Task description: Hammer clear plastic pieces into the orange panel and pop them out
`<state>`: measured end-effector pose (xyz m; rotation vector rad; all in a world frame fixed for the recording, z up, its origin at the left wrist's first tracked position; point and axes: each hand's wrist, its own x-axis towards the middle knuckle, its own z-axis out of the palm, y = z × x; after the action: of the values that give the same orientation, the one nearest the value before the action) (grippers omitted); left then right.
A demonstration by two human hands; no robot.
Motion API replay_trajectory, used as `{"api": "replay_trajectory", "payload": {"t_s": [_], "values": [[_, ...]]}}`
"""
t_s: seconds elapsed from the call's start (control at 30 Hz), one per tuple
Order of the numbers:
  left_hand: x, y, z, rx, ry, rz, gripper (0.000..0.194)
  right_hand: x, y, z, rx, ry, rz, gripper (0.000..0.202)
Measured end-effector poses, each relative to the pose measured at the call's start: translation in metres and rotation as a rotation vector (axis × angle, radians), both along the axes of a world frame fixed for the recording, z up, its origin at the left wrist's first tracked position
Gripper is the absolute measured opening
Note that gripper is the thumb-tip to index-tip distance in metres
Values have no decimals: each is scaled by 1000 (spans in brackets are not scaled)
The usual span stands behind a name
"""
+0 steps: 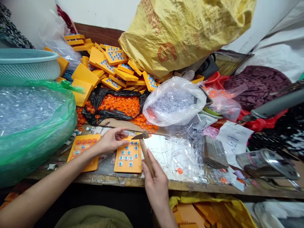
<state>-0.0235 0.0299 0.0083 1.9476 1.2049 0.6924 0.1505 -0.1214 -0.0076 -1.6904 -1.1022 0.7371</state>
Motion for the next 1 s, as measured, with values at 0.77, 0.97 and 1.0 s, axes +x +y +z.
{"api": "replay_trajectory", "payload": {"t_s": [0.77,0.97,1.0], "values": [[10,85,-4,260,516,-31,28,0,3,-9,-38,271,-186,69],[7,65,-3,264,473,-83,25,-1,1,-8,-8,214,-185,64],[6,61,-3,261,463,-96,25,-1,1,-8,-8,211,-182,64]]}}
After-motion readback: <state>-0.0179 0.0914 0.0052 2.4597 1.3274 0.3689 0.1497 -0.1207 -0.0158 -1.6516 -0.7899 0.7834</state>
